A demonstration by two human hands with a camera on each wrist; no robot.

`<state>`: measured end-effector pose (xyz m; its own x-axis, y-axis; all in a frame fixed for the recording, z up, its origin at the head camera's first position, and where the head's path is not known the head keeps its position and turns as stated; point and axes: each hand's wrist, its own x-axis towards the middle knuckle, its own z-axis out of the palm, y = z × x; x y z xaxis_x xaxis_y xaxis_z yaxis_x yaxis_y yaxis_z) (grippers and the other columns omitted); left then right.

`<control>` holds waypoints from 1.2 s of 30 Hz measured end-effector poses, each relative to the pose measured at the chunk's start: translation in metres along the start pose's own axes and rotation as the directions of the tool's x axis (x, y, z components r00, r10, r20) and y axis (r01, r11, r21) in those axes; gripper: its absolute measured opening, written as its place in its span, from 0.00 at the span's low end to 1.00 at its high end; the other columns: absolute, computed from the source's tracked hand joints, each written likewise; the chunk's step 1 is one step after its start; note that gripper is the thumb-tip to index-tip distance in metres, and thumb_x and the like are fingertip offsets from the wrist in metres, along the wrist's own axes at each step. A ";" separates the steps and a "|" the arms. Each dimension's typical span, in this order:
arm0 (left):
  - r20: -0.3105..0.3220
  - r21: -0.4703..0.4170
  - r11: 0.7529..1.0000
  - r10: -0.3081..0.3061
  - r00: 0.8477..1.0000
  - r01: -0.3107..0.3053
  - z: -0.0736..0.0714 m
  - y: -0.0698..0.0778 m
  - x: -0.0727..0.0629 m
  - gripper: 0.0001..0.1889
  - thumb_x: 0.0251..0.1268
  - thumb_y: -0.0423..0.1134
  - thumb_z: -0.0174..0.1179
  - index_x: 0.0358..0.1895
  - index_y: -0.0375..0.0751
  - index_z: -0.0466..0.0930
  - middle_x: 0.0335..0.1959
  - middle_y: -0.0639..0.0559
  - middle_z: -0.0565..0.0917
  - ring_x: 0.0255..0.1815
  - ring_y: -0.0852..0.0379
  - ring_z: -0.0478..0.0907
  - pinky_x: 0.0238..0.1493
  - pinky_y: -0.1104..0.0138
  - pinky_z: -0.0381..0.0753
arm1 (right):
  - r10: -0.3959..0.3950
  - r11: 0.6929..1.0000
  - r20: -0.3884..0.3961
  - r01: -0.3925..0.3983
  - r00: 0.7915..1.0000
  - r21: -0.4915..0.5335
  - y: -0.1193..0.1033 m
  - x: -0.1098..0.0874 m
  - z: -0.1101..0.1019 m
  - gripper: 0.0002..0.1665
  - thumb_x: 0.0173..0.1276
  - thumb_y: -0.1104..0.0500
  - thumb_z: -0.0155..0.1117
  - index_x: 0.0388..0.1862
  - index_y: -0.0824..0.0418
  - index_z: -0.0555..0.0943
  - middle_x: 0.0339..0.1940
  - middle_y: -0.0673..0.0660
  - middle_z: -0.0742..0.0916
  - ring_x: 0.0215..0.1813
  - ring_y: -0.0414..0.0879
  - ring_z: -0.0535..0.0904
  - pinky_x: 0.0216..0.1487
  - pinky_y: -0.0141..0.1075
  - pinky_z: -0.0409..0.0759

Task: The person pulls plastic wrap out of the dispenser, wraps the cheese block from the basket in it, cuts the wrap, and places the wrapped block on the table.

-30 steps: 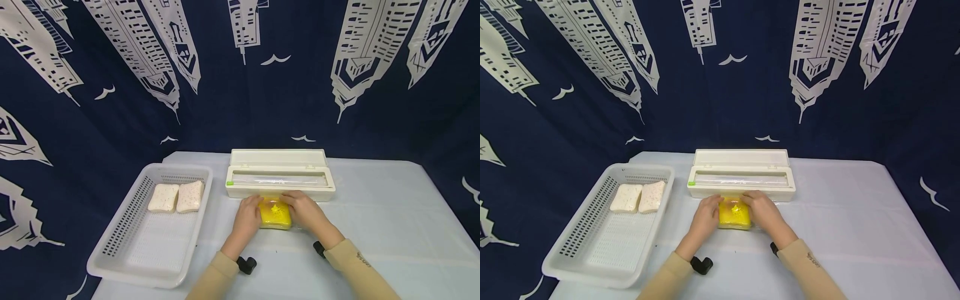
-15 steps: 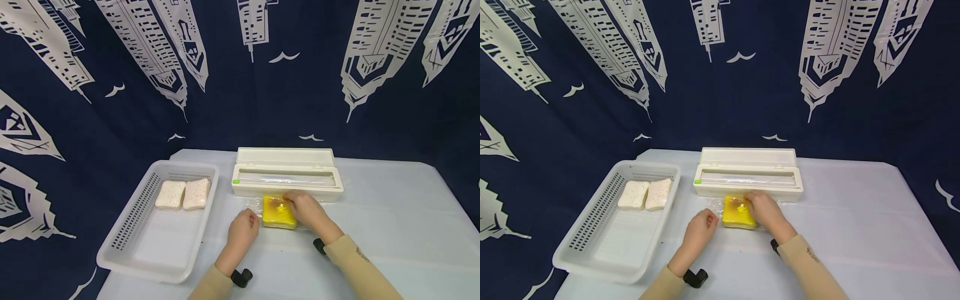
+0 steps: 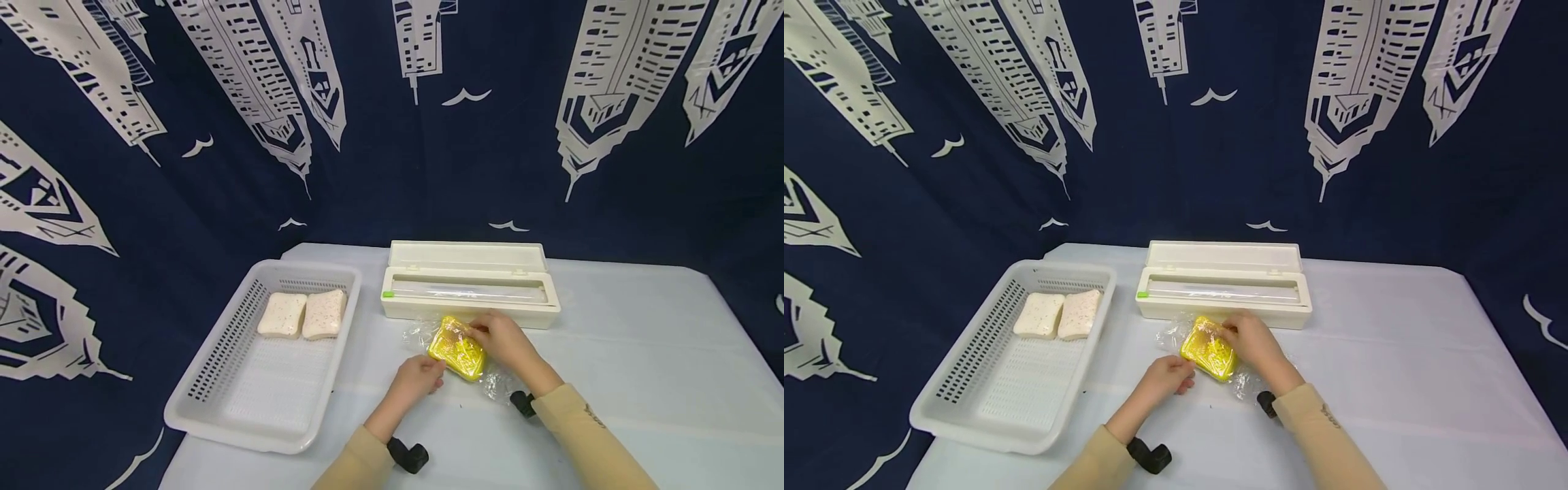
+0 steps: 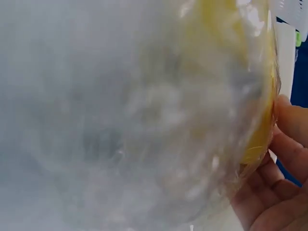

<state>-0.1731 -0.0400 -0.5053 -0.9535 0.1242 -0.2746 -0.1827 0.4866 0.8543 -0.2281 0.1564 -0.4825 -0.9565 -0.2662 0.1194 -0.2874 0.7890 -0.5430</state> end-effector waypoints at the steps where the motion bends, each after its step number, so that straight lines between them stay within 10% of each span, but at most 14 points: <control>1: 0.000 -0.024 1.000 -0.011 1.000 0.011 0.000 0.001 0.001 0.18 0.71 0.46 0.58 0.45 0.29 0.82 0.29 0.48 0.87 0.29 0.60 0.82 0.32 0.69 0.81 | 0.025 1.000 0.015 -0.025 1.000 0.019 0.001 -0.001 0.001 0.11 0.67 0.59 0.67 0.41 0.67 0.86 0.37 0.58 0.85 0.40 0.50 0.81 0.45 0.46 0.82; 8: -0.065 -0.112 0.993 -0.034 0.997 0.026 -0.004 0.009 -0.001 0.18 0.70 0.41 0.59 0.50 0.26 0.76 0.31 0.47 0.86 0.32 0.57 0.84 0.34 0.68 0.82 | 0.155 0.979 0.046 -0.160 0.987 0.130 -0.008 -0.019 0.003 0.12 0.64 0.58 0.69 0.38 0.68 0.85 0.32 0.56 0.83 0.34 0.45 0.76 0.36 0.37 0.77; 19: -0.032 0.166 0.984 0.076 0.997 -0.069 -0.008 0.011 -0.017 0.15 0.61 0.41 0.68 0.41 0.34 0.76 0.28 0.48 0.82 0.26 0.59 0.75 0.26 0.70 0.75 | 0.382 0.879 0.124 -0.402 0.916 0.258 -0.031 -0.079 0.006 0.15 0.62 0.53 0.70 0.33 0.64 0.79 0.24 0.53 0.80 0.27 0.44 0.74 0.27 0.34 0.72; 36: 0.081 0.087 0.996 0.010 0.997 -0.017 -0.011 0.001 -0.017 0.16 0.66 0.43 0.64 0.45 0.33 0.77 0.30 0.49 0.84 0.26 0.59 0.81 0.29 0.68 0.79 | 0.442 0.815 0.230 -0.495 0.867 0.300 -0.011 -0.093 0.003 0.26 0.66 0.46 0.67 0.43 0.70 0.78 0.33 0.59 0.84 0.31 0.45 0.82 0.32 0.37 0.84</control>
<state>-0.1598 -0.0515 -0.4951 -0.9326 0.1988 -0.3014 -0.1453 0.5576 0.8173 -0.1360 0.1708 -0.4896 -0.9447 -0.0101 -0.3277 0.2542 0.6090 -0.7514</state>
